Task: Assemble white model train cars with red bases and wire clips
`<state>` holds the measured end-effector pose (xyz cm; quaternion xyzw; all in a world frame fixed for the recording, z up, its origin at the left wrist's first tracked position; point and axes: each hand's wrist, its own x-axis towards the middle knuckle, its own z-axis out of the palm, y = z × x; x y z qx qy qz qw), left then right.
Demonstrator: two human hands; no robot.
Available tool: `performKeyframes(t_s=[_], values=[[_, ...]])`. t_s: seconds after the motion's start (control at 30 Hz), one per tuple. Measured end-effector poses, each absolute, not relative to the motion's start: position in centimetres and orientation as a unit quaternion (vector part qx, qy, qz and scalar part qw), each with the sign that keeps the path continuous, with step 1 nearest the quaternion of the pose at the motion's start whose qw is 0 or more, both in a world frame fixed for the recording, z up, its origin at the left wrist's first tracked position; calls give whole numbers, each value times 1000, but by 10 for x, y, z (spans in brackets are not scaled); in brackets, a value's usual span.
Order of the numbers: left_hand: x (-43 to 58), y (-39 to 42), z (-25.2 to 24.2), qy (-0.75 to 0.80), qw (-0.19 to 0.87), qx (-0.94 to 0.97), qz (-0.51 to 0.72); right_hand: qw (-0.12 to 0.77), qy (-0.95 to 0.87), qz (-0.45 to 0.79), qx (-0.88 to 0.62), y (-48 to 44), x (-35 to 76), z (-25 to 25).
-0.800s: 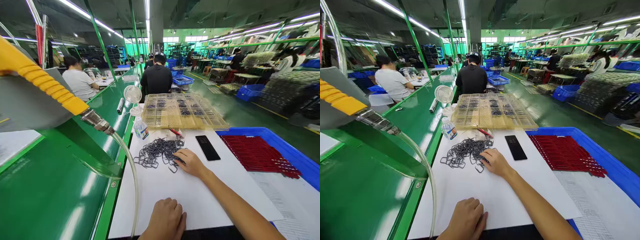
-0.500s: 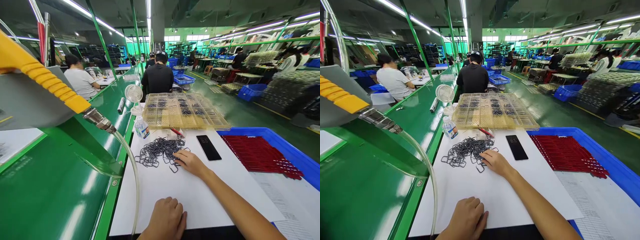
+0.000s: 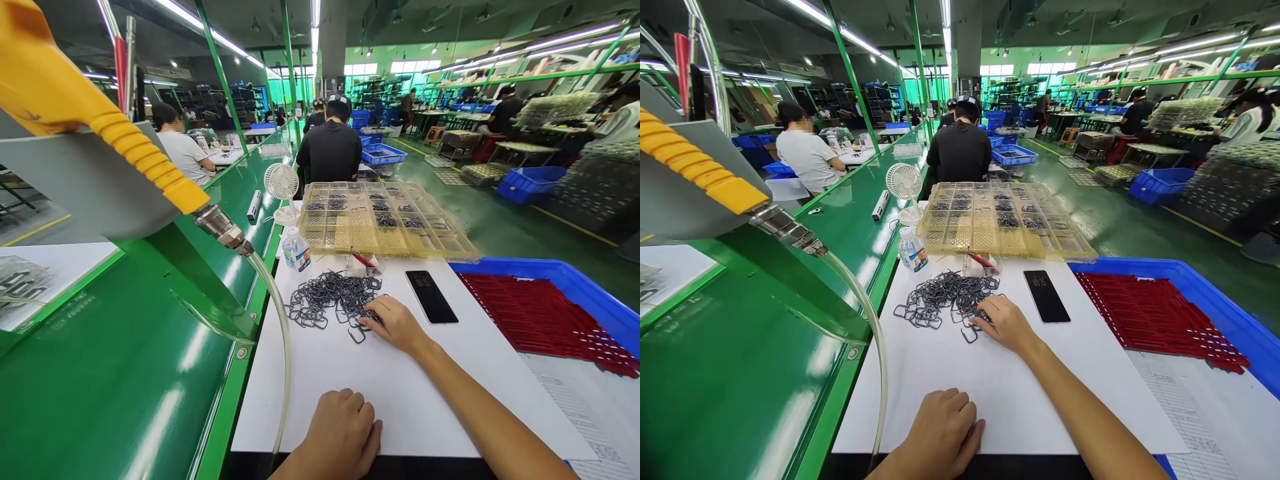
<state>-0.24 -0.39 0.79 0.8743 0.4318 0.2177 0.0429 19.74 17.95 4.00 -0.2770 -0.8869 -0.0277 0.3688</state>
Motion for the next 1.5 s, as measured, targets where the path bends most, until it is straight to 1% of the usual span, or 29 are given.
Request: performKeyframes(t_s=[0.47, 0.77, 1.0, 1.2, 1.33, 1.5], values=[[-3, -5, 8, 438, 46, 876, 195, 377, -887, -33, -264, 180, 197, 38], [-3, -4, 9, 442, 50, 878, 176, 335, -909, -2, -247, 179, 198, 37], [-2, -5, 11, 445, 53, 877, 171, 329, -909, 7, -255, 179, 200, 36], [-2, -4, 12, 445, 55, 877, 173, 364, -898, -38, -245, 182, 198, 35], [-2, -4, 11, 445, 54, 878, 170, 391, -887, -25, -245, 183, 198, 35], [-2, -4, 10, 448, 57, 878, 161, 394, -883, -11, -255, 182, 199, 34]])
